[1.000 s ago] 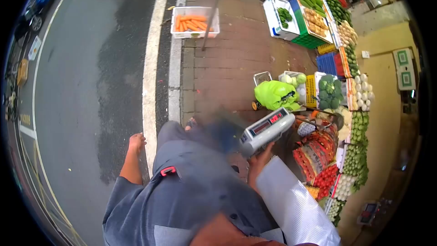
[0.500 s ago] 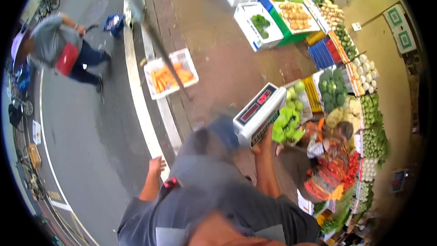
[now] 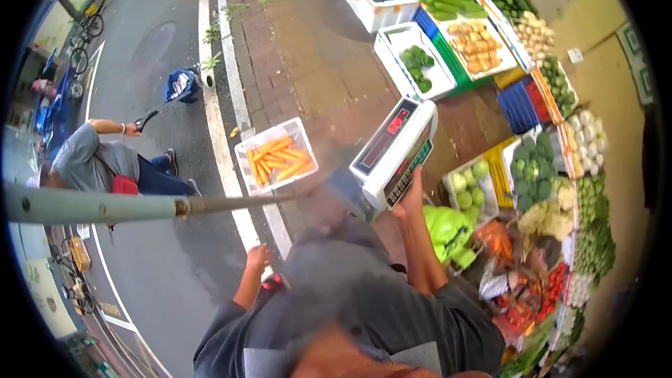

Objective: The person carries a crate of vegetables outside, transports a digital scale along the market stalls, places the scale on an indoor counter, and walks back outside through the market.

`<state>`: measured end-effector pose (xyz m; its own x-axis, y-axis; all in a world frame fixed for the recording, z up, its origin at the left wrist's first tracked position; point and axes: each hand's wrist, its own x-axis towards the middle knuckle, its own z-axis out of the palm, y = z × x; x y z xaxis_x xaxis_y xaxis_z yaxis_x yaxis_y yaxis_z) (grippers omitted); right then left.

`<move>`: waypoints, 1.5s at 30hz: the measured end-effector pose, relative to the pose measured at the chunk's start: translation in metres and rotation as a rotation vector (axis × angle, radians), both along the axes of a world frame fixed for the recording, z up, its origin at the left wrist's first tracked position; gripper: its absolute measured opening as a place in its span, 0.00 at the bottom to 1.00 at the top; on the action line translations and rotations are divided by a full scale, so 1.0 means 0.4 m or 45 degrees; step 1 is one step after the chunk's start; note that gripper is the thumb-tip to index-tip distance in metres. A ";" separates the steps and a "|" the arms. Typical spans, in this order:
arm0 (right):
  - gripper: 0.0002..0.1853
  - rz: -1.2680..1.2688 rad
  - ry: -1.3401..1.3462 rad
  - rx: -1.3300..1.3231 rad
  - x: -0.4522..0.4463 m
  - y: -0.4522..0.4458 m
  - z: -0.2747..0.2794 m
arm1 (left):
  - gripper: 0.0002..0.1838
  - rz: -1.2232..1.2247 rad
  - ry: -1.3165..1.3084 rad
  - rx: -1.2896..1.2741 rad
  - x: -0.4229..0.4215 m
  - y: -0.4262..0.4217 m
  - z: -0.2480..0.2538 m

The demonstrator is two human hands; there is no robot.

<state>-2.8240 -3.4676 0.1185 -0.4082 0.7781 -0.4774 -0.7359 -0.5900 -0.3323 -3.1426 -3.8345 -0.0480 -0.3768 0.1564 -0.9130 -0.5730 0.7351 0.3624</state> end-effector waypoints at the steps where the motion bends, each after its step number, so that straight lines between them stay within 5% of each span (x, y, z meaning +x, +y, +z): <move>1: 0.31 0.042 0.044 0.024 -0.013 0.055 0.008 | 0.14 0.016 0.004 -0.007 0.004 0.021 -0.023; 2: 0.31 0.044 0.054 0.011 -0.028 0.097 0.005 | 0.10 0.218 -0.243 0.238 0.010 0.047 -0.005; 3: 0.31 0.048 0.058 0.001 -0.044 0.146 0.001 | 0.11 0.240 -0.173 0.079 0.047 0.083 0.003; 6: 0.32 0.063 -0.018 -0.034 -0.083 0.271 -0.010 | 0.09 -0.549 0.414 0.284 0.074 0.104 -0.077; 8: 0.32 0.092 -0.089 0.000 -0.111 0.353 -0.036 | 0.07 -0.628 0.539 0.096 0.073 0.156 -0.104; 15: 0.33 0.094 -0.371 -0.047 -0.250 0.648 -0.139 | 0.09 -0.692 0.453 -0.168 -0.097 0.458 -0.120; 20: 0.30 0.085 -0.436 0.018 -0.357 0.837 -0.140 | 0.10 -0.634 0.381 -0.172 -0.244 0.692 -0.115; 23: 0.30 0.029 -0.478 -0.060 -0.475 0.923 -0.023 | 0.12 -0.626 0.385 -0.173 -0.311 0.790 -0.102; 27: 0.35 0.079 -0.472 -0.022 -0.504 1.062 -0.077 | 0.13 -0.653 0.434 -0.206 -0.366 0.887 -0.083; 36: 0.38 0.150 -0.505 0.075 -0.717 1.368 -0.057 | 0.17 -1.173 0.673 -0.171 -0.416 1.092 -0.054; 38: 0.38 0.157 -0.531 0.015 -0.781 1.449 -0.066 | 0.16 -0.989 0.545 -0.111 -0.489 1.128 -0.128; 42: 0.40 0.162 -0.519 -0.009 -0.937 1.605 -0.100 | 0.14 0.151 -0.060 -0.137 -0.712 1.265 -0.149; 45: 0.38 0.094 -0.513 0.073 -1.100 1.682 -0.065 | 0.13 0.567 -0.179 -0.115 -0.955 1.342 -0.151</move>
<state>-3.2640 -2.7949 0.0925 -0.2535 0.7837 -0.5670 -0.4967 -0.6084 -0.6190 -3.5247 -3.2976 -0.1085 -0.2610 -0.0747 -0.9624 -0.8786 0.4314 0.2048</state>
